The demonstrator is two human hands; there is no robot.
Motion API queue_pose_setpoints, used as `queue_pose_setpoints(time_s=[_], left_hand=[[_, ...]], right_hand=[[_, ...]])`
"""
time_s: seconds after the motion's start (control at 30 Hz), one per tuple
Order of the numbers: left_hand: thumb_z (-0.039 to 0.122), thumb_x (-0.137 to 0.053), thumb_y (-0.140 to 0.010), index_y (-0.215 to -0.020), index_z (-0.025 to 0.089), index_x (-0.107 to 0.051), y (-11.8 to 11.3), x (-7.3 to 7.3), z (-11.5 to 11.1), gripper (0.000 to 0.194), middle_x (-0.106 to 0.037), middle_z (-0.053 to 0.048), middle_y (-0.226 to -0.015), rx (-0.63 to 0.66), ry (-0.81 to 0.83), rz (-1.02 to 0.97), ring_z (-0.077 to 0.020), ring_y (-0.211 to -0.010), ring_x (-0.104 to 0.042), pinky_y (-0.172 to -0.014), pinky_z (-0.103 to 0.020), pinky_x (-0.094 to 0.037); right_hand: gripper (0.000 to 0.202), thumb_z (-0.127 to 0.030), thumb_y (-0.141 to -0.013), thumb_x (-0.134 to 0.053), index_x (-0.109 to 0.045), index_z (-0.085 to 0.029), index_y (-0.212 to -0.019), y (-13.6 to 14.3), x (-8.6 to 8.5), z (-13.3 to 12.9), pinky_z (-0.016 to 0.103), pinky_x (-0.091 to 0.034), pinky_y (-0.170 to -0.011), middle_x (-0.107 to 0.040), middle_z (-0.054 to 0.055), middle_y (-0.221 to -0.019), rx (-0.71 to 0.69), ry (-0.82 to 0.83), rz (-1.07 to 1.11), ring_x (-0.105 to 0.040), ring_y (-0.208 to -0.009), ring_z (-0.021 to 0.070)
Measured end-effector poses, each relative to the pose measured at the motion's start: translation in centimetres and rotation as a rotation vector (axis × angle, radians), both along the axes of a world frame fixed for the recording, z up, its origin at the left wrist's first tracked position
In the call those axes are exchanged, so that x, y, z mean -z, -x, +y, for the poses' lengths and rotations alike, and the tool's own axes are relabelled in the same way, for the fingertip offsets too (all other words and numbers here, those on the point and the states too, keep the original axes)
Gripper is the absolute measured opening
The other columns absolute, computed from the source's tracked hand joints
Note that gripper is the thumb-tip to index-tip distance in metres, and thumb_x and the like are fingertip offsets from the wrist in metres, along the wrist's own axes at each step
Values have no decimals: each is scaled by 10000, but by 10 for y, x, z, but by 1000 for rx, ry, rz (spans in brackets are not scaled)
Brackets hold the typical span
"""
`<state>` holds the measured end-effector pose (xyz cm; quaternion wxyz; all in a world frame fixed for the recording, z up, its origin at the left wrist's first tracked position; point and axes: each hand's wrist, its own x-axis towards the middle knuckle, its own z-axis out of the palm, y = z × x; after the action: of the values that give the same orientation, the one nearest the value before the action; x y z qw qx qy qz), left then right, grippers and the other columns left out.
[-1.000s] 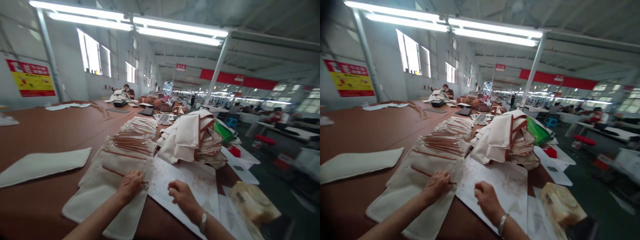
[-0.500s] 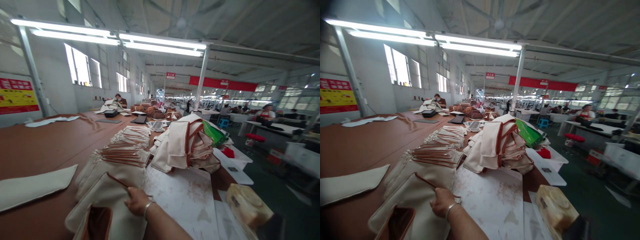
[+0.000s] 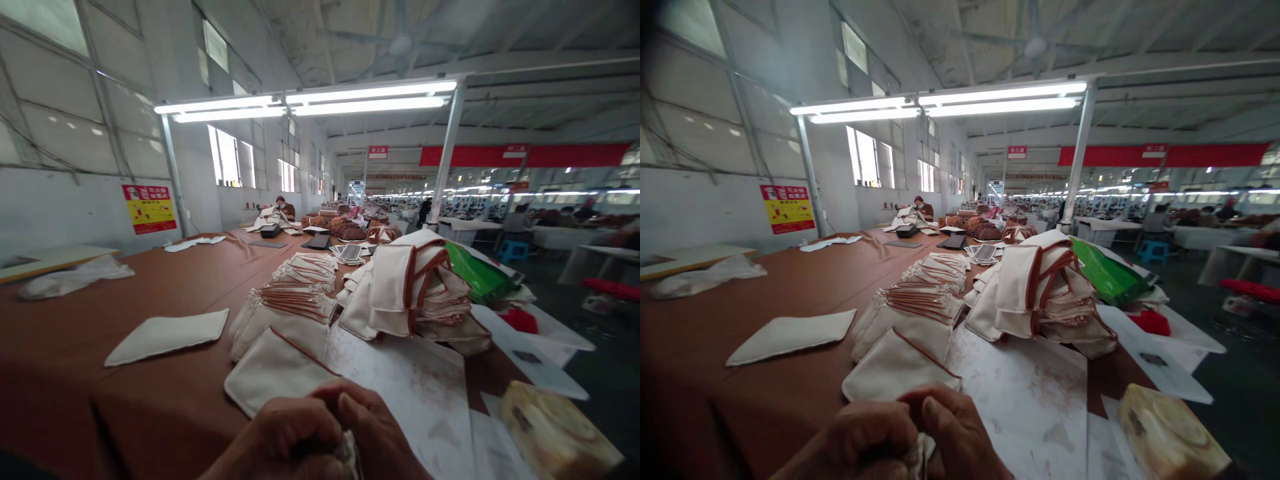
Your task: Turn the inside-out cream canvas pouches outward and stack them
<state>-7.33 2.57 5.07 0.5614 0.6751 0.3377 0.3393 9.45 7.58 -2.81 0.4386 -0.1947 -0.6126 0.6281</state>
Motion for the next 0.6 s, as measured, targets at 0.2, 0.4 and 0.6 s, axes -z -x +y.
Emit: queue_pose_setpoints(time_s=[0.2, 0.4, 0.6], left_hand=[[413, -743, -792, -944, 117, -659, -36, 16, 20, 343, -592, -34, -806, 235, 259, -26, -105, -688, -466, -620, -204, -350], [427, -781, -748, -1024, 114, -690, -40, 48, 48, 427, -663, -54, -902, 395, 271, 97, -135, -763, -539, -728, -235, -416], [441, -721, -801, -952, 107, -693, -42, 56, 36, 367, -632, -31, -873, 394, 233, 102, -140, -796, -524, -731, -231, -413]], right_hand=[[367, -544, -858, -617, -582, -201, -982, -70, 10, -56, 236, -271, -528, -497, -16, -712, 60, 160, 54, -374, -587, 108], [226, -394, -925, -573, -563, -186, -837, -87, 19, -70, 244, -298, -550, -460, -26, -692, 374, -146, -326, -380, -625, 123], [174, -266, -972, -503, -606, -205, -846, -88, 18, -76, 256, -398, -651, -567, 15, -800, 407, -329, -420, -521, -726, 149]])
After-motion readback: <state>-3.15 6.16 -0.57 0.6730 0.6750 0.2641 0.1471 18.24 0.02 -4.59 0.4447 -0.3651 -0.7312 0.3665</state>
